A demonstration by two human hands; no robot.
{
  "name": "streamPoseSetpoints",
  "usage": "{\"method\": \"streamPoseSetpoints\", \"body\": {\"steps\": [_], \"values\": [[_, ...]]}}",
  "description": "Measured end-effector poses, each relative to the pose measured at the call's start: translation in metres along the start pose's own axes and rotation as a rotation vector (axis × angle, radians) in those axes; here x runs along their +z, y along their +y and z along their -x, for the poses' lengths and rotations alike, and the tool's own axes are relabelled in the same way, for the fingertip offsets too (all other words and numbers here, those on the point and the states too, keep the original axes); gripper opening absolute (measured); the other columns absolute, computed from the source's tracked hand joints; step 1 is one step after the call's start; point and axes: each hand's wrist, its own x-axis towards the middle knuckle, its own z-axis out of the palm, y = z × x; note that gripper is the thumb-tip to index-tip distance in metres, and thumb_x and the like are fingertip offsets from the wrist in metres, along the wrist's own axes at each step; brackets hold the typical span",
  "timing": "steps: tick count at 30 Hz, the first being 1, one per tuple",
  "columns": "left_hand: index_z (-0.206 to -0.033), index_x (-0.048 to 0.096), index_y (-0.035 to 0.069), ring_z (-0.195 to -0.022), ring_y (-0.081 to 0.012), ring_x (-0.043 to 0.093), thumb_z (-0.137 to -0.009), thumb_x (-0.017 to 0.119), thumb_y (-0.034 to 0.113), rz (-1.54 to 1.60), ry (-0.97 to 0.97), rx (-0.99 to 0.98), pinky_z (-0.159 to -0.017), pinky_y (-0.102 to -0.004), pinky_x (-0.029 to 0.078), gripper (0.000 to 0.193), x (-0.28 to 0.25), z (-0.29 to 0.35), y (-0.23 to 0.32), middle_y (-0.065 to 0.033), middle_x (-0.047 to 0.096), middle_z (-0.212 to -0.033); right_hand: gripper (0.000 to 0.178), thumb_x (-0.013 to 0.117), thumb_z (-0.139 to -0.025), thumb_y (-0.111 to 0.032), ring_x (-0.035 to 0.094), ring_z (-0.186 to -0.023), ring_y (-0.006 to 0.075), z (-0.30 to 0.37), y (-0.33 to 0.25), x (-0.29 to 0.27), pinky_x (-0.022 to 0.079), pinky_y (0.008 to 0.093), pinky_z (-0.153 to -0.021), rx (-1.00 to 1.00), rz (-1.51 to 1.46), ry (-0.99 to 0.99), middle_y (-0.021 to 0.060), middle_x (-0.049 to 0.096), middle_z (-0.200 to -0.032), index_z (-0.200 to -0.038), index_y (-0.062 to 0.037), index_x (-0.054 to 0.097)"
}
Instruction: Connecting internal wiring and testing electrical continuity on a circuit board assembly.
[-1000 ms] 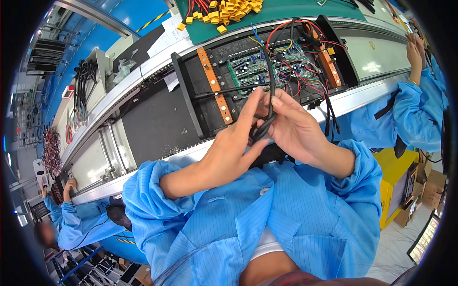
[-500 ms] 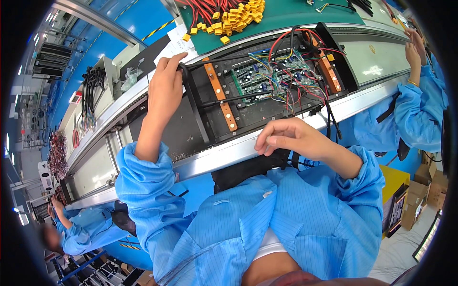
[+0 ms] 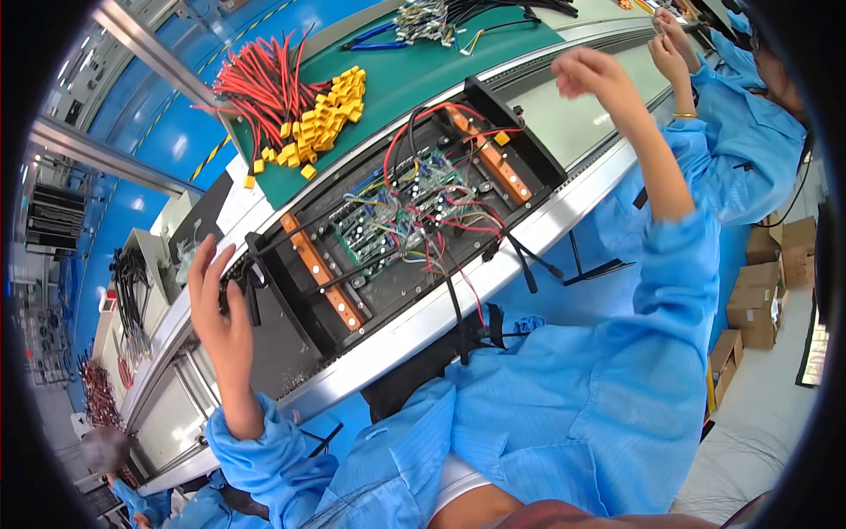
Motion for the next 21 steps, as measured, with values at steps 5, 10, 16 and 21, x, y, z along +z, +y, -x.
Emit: {"method": "streamPoseSetpoints", "body": {"steps": [5, 10, 16, 21], "values": [[-0.105, 0.057, 0.002, -0.111, -0.0268, 0.047, -0.075, 0.04, -0.006, 0.102, 0.084, -0.041, -0.095, -0.034, 0.035, 0.035, -0.002, 0.003, 0.019, -0.0131, 0.047, -0.124, 0.024, 0.053, -0.084, -0.018, 0.057, -0.069, 0.016, -0.103, 0.09, -0.05, 0.048, 0.0259, -0.065, 0.092, 0.467, 0.208, 0.0084, 0.057, -0.081, -0.105, -0.0095, 0.059], [-0.1, 0.058, 0.0, -0.108, -0.025, 0.049, -0.078, 0.04, -0.005, 0.061, 0.108, -0.148, -0.093, -0.0327, 0.037, 0.028, -0.011, 0.013, 0.026, -0.0128, 0.05, -0.12, 0.037, 0.049, -0.083, -0.017, 0.058, -0.079, 0.0302, -0.166, 0.138, -0.031, 0.048, 0.0392, -0.069, 0.149, 1.225, 0.316, 0.0119, 0.051, -0.095, -0.118, -0.0304, 0.05], [-0.096, 0.059, -0.002, -0.105, -0.0234, 0.05, -0.08, 0.041, -0.004, 0.087, 0.081, -0.181, -0.091, -0.0309, 0.037, 0.024, -0.014, 0.018, 0.027, -0.0124, 0.053, -0.114, 0.024, 0.049, -0.085, -0.032, 0.057, -0.079, 0.0338, -0.163, 0.132, -0.036, 0.046, 0.044, -0.066, 0.124, 1.253, 0.431, 0.0096, 0.05, -0.097, -0.108, -0.0265, 0.055], [-0.093, 0.058, -0.002, -0.091, -0.0203, 0.052, -0.081, 0.044, -0.001, 0.325, -0.049, -0.109, -0.084, -0.0275, 0.039, 0.019, -0.003, -0.013, 0.04, -0.0094, 0.058, -0.1, 0.022, 0.053, -0.085, -0.031, 0.057, -0.071, 0.0254, -0.09, 0.065, -0.05, 0.046, 0.0368, -0.061, -0.367, 1.224, 0.574, 0.0047, 0.054, -0.097, -0.105, -0.0225, 0.058]]}}
